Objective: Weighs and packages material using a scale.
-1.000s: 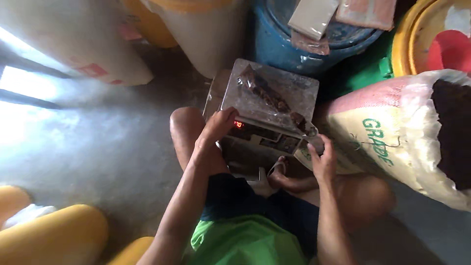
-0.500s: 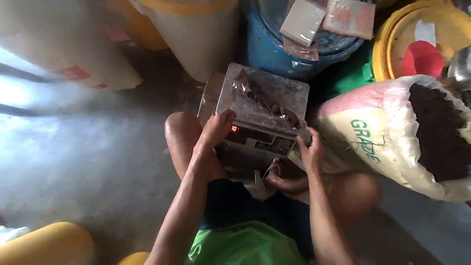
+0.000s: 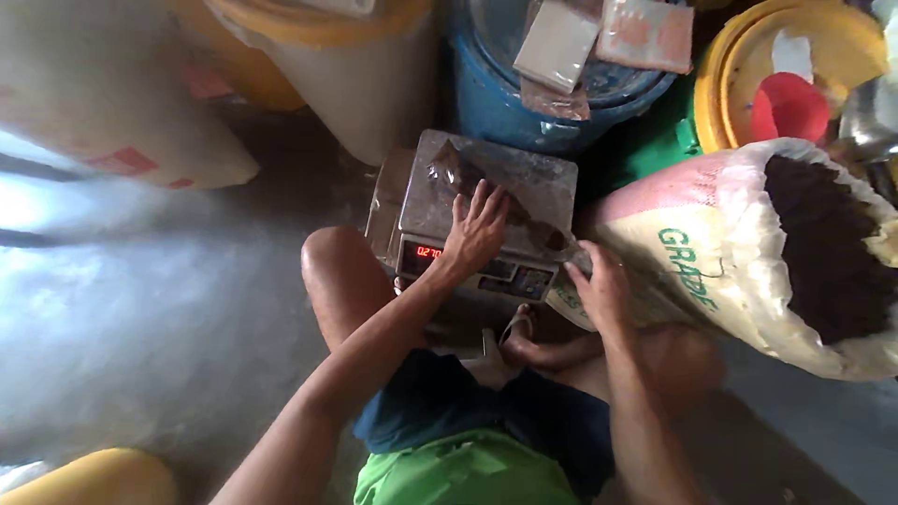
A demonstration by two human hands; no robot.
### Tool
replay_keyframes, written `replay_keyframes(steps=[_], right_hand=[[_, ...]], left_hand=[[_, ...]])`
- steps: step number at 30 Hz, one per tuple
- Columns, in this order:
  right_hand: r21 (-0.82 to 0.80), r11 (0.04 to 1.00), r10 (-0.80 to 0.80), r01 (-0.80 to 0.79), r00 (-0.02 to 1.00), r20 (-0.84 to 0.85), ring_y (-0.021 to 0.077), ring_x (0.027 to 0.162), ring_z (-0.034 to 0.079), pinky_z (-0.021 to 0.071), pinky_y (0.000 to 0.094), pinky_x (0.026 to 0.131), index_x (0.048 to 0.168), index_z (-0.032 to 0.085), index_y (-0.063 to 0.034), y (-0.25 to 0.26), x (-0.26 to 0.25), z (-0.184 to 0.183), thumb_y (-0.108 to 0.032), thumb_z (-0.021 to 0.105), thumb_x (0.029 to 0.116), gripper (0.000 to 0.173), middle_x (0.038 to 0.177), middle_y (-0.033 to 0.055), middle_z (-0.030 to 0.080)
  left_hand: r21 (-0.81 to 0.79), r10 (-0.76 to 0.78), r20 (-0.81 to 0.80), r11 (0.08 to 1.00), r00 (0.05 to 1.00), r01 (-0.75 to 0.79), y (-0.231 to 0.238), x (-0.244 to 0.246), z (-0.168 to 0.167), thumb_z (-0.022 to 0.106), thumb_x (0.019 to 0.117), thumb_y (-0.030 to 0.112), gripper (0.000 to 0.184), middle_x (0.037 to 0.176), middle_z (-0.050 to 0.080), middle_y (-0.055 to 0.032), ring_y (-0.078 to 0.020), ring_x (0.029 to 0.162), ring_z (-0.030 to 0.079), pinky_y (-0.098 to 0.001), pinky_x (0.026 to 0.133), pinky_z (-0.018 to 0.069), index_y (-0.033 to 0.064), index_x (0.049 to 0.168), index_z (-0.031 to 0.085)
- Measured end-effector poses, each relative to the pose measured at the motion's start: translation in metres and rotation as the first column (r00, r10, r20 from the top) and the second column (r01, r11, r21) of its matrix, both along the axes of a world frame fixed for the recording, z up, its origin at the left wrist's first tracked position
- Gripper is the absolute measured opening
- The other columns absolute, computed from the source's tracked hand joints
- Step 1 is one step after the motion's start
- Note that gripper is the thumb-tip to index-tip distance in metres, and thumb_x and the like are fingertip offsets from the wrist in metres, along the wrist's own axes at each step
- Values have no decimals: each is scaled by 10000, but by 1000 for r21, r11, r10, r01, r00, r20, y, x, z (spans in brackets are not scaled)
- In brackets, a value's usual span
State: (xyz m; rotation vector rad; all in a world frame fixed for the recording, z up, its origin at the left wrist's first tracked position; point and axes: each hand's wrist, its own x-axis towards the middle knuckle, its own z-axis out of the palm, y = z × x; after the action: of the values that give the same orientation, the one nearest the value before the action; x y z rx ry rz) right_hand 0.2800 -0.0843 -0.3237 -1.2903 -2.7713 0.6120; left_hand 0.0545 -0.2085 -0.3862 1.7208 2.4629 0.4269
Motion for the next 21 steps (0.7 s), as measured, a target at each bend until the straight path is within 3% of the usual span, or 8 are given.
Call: replay_keyframes(steps=[5,9,11,15,21], right_hand=[[-56,998,-9,5,998,-64,381,1240,600,476,568,1052,1408,585,-84,-3,-31,-16,-274,689,987,473,1338,196,626],[-85,996,-31,17,986,-162,374,1258,596,480,540,1067,1400,583,-60,-6,-46,-30,-239,690,983,467,1353,200,621],[-98,995,-52,35,984,-169,377,1266,588,476,556,1069,1403,585,-69,-8,-49,-35,-247,689,981,470,1366,191,616],[-91,996,-46,24,970,-239,369,1232,610,487,570,1041,1387,598,-64,-11,-43,-41,-282,695,979,473,1339,179,636],[-127,991,-80,33,917,-390,347,1228,624,505,502,1054,1388,578,-4,-25,-27,-33,-240,686,981,483,1317,221,639]], left_hand=[[35,-12,8,999,1000,11,3,1,-10,472,1044,250,520,1678,306,-45,-323,1570,185,-681,1177,228,109,1545,449],[58,-5,88,998,996,0,5,-4,-13,436,1055,226,493,1680,303,12,-269,1575,186,-677,1181,233,139,1539,465],[73,-1,156,997,988,-10,6,-6,-10,464,1038,212,485,1643,378,15,-251,1555,254,-685,1168,260,153,1519,487],[98,16,290,994,957,-47,7,-11,1,453,1042,183,513,1549,499,-51,-261,1484,393,-673,1153,298,148,1553,430],[147,-5,370,988,929,-53,-5,-6,16,429,1071,165,484,1540,519,-85,-255,1465,435,-633,1189,278,83,1548,439]])
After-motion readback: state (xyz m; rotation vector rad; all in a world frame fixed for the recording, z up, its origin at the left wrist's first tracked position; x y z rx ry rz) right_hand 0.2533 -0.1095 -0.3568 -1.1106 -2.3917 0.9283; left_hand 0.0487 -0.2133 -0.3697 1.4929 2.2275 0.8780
